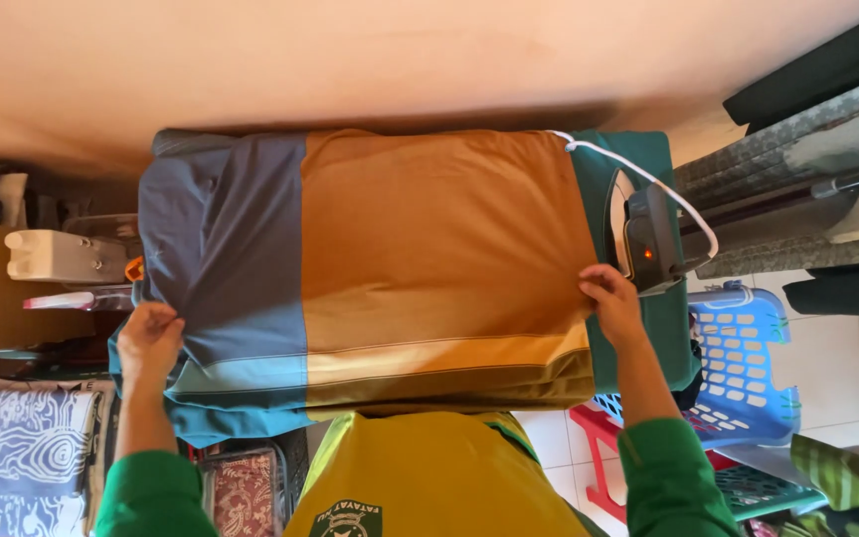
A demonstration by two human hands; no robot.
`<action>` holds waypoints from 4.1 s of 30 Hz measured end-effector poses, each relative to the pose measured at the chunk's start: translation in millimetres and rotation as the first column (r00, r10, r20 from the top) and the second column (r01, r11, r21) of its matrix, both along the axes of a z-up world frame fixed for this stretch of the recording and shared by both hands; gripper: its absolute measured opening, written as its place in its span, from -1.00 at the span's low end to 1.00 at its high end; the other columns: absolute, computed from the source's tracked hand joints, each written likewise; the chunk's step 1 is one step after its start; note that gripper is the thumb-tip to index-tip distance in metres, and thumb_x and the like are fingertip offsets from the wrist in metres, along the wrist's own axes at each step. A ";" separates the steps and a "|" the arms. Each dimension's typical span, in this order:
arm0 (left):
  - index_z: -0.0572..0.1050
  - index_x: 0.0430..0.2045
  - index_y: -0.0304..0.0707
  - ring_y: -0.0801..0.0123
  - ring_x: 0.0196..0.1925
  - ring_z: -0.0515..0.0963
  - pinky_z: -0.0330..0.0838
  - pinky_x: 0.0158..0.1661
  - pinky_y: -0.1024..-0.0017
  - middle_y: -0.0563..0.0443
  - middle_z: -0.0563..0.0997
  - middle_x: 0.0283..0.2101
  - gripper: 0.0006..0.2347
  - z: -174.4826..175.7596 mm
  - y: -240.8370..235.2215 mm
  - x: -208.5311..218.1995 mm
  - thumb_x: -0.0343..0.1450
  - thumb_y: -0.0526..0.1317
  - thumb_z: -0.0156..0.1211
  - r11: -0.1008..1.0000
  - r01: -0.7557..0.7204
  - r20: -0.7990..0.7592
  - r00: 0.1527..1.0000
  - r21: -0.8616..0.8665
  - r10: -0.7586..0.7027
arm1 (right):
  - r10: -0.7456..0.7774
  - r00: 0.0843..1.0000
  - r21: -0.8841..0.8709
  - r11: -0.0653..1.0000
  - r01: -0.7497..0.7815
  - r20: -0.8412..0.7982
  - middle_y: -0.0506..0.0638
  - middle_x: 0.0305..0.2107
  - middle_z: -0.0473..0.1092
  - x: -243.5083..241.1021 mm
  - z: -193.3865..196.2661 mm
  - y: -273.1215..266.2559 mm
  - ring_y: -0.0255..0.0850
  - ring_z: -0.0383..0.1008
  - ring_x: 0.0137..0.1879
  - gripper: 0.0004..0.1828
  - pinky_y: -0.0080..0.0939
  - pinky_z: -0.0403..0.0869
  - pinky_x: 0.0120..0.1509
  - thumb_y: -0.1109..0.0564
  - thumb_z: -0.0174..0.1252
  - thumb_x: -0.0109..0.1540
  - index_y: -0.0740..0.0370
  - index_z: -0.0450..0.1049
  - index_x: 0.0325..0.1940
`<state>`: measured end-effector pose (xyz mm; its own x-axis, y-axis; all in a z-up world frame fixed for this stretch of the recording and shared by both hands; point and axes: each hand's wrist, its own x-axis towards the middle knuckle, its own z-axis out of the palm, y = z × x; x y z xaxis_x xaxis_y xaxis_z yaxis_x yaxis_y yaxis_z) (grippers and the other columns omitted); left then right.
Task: The recorder irons a large piece of multi-colored fabric on an ironing board and then folds it.
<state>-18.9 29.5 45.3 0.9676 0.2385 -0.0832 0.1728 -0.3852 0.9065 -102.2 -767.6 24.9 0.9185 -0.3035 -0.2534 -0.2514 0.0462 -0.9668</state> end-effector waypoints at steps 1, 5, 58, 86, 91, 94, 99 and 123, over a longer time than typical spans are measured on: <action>0.46 -0.18 -0.32 0.52 -0.42 0.50 0.36 -0.42 0.55 0.08 0.55 -0.39 -0.83 5.6 6.0 -7.9 0.42 -0.49 0.24 1.000 0.002 -0.002 1.000 0.001 -0.002 | -0.002 1.000 0.001 1.000 0.002 -0.002 -0.19 -0.30 0.39 -10.1 10.1 -0.2 -0.42 0.38 -0.17 -0.76 -0.43 0.35 -0.09 0.37 0.20 0.22 0.17 0.52 -0.06; 0.55 -0.22 -0.35 0.59 -0.40 0.50 0.35 -0.36 0.61 0.08 0.58 -0.37 -0.92 19.4 21.6 -41.6 0.48 -0.47 0.24 1.000 0.007 0.004 1.000 0.028 -0.007 | -0.039 0.993 0.208 0.976 0.062 -0.114 -0.16 -0.35 0.37 -55.3 39.6 -4.0 -0.39 0.36 -0.25 -0.77 -0.37 0.29 -0.25 0.33 0.21 0.21 0.15 0.49 -0.07; 0.04 0.46 -0.23 0.13 0.60 -0.20 -0.32 0.44 -0.18 -0.09 -0.12 0.56 -0.31 -7.2 -406.6 -56.4 0.43 0.07 0.05 0.255 0.688 -0.297 0.575 0.680 -0.762 | 0.121 0.914 -0.890 0.207 -0.405 -0.388 0.28 -0.57 0.46 43.6 79.1 67.3 0.22 0.53 -0.44 -0.35 0.21 0.48 -0.35 -0.38 0.17 0.23 0.33 0.37 -0.21; 0.09 0.45 -0.21 -0.02 0.60 -0.16 -0.34 0.44 -0.21 -0.16 -0.08 0.57 -0.33 -37.1 -350.4 -48.1 0.42 0.00 0.07 0.525 0.408 -0.231 0.899 0.746 -0.371 | 0.518 0.826 -0.888 0.243 -0.391 -0.222 0.15 -0.54 0.49 28.7 63.0 130.3 0.12 0.53 -0.44 -0.51 0.13 0.48 -0.40 -0.35 0.23 0.16 0.10 0.52 -0.24; 0.11 0.43 -0.24 -0.05 0.59 -0.15 -0.35 0.44 -0.25 -0.21 -0.06 0.55 -0.34 -37.6 -347.2 -47.8 0.40 -0.01 0.06 0.517 0.413 -0.248 0.900 0.750 -0.358 | 0.711 0.645 -0.888 0.062 -0.455 -0.281 0.09 -0.51 0.49 47.4 32.8 147.7 0.03 0.54 -0.43 -0.47 0.05 0.47 -0.41 -0.39 0.17 0.26 0.12 0.48 -0.24; 0.15 0.42 -0.20 -0.04 0.60 -0.13 -0.34 0.45 -0.25 -0.19 -0.03 0.55 -0.37 -39.0 -344.7 -50.6 0.41 -0.02 0.06 0.531 0.395 -0.210 0.903 0.749 -0.376 | 0.733 0.664 -0.957 0.063 -0.283 -0.148 0.08 -0.61 0.47 117.9 52.8 157.0 0.00 0.51 -0.53 -0.42 0.06 0.42 -0.54 -0.44 0.23 0.17 0.12 0.51 -0.22; 0.17 0.41 -0.13 -0.04 0.59 -0.12 -0.34 0.43 -0.25 -0.19 -0.01 0.55 -0.39 -31.0 -346.9 -46.6 0.40 -0.05 0.07 0.507 0.420 -0.237 0.891 0.753 -0.386 | 0.455 0.856 -0.951 0.059 -0.303 -0.245 0.18 -0.52 0.52 260.4 68.4 165.0 0.10 0.58 -0.41 -0.30 0.12 0.50 -0.38 -0.44 0.28 0.12 0.24 0.51 -0.07; 0.17 0.42 -0.20 0.00 0.59 -0.08 -0.31 0.45 -0.20 -0.13 0.02 0.55 -0.42 -32.0 -233.4 -39.2 0.44 -0.11 0.05 0.664 0.196 -0.173 0.980 0.721 -0.101 | 0.561 0.704 -0.890 -0.149 -0.432 -0.436 0.08 -0.65 0.47 219.6 117.7 330.9 0.01 0.50 -0.55 -0.27 0.17 0.43 -0.45 -0.61 0.12 0.22 0.12 0.46 -0.31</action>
<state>-58.2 -203.9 13.3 0.9912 0.1223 -0.0507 0.1319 -0.9447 0.3002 117.4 -436.7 142.6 0.9205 0.3544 -0.1649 0.3486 -0.9351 -0.0639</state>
